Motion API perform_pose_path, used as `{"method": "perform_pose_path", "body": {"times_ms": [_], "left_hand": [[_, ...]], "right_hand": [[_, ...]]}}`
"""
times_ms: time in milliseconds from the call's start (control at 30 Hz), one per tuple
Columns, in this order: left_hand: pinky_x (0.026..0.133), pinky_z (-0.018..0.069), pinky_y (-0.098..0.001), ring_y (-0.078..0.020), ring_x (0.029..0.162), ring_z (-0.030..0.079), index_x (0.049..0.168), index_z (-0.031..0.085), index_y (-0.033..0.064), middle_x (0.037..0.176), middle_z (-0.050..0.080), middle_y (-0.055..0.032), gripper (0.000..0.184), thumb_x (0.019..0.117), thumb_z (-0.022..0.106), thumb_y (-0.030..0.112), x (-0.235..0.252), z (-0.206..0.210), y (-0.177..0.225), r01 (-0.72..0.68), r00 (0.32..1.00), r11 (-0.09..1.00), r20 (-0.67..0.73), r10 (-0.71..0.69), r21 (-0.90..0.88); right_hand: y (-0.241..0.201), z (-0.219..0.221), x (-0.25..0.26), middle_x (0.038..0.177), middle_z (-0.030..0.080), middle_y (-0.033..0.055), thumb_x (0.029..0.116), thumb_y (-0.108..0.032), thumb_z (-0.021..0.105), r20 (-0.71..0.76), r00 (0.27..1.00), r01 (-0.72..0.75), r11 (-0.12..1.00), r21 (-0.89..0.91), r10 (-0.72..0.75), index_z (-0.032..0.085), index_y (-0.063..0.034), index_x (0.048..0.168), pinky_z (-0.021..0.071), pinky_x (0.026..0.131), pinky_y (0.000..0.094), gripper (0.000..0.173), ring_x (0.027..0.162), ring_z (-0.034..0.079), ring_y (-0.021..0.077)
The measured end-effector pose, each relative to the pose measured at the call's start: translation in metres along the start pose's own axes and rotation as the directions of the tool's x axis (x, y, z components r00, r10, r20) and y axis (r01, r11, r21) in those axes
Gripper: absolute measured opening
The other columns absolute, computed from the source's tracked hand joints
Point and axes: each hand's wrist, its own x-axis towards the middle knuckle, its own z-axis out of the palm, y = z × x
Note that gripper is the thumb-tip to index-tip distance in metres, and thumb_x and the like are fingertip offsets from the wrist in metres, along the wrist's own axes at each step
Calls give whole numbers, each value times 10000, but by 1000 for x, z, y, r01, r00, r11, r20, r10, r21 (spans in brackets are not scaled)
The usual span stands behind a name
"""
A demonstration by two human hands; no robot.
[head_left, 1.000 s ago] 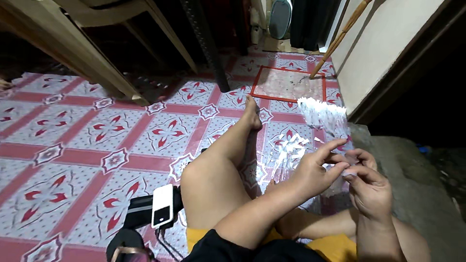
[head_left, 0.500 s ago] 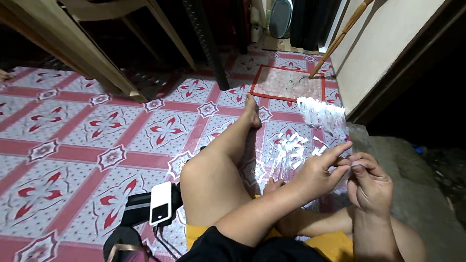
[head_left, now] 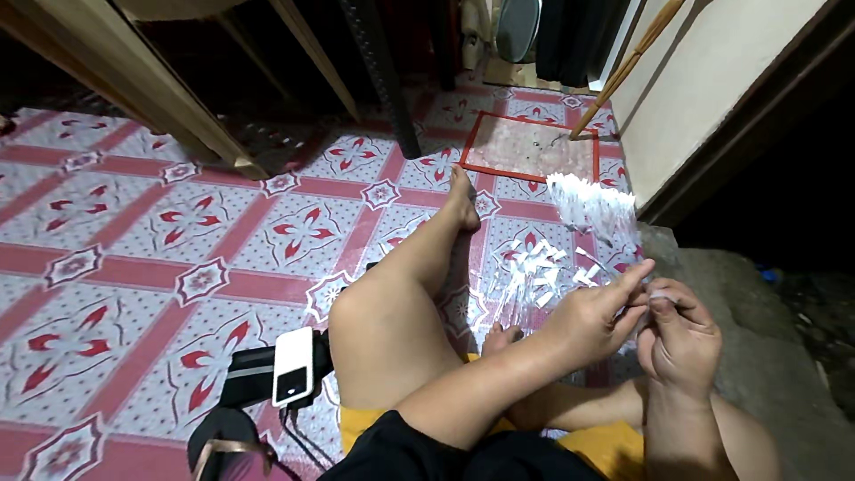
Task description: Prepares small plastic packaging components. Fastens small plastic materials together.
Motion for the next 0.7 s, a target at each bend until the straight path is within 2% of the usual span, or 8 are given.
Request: {"method": "perform_pose_path", "body": {"times_ms": [133,167,300,433,533,600,633,700], "left_hand": [[978,594,-309,-69,1091,692,1518,480,98,1223,721,32,573,997,673,239,1,-3,-1,-24,1000,998,9,24,52],[977,593,-308,-69,1091,690,1523,476,109,1230,719,35,581,995,677,242,0,-4,-2,-31,999,997,15,30,64],[991,587,-319,-78,1119,687,1529,482,171,1258,713,44,578,991,678,244,-2,-5,-6,-72,997,993,31,69,95],[984,597,-335,-91,1098,695,1507,499,154,1212,721,34,559,984,689,218,-2,-3,-6,-31,1000,999,0,31,-32],[996,597,-369,-131,1075,707,1554,361,104,1172,727,-9,710,949,727,175,1,2,-2,33,999,983,-17,-36,-179],[999,593,-349,-105,1081,702,1606,238,153,1194,721,17,824,950,732,207,2,2,-3,113,992,979,72,-103,-167],[983,596,-330,-84,1073,699,1618,215,174,1204,718,35,830,963,719,241,3,2,-7,140,985,982,119,-124,-129],[950,602,-308,-54,1046,698,1605,286,206,1195,720,63,746,989,690,330,3,3,-17,152,974,986,179,-138,-71]], "right_hand": [[-2,2,-3,1170,657,129,1010,-88,607,-3,994,-110,994,-17,110,559,9,1317,590,895,363,325,1014,671,209],[-4,2,-4,1200,656,133,1027,-106,583,6,990,-141,990,-20,142,545,8,1349,592,894,365,343,1027,671,210],[-12,8,-3,1083,692,139,1006,-71,606,-3,988,-153,988,8,153,649,20,1149,605,848,365,174,960,691,209],[-11,-1,-1,1151,680,166,938,-24,680,19,996,-83,996,-35,84,692,24,1024,588,930,398,99,1085,667,270],[-17,-3,1,1263,649,190,917,-36,720,45,996,-72,995,-75,76,724,18,1009,579,981,421,107,1195,630,323],[-20,-10,1,1335,622,192,922,-57,727,72,994,-73,996,-52,77,729,1,1053,572,1003,442,143,1255,600,343],[-20,-18,1,1372,599,199,929,-58,720,88,993,-73,997,-23,75,722,2,1084,561,1025,473,166,1281,579,365],[-21,-35,2,1399,580,201,946,-69,703,109,992,-60,998,15,58,710,1,1122,530,1062,519,189,1317,544,395]]}}
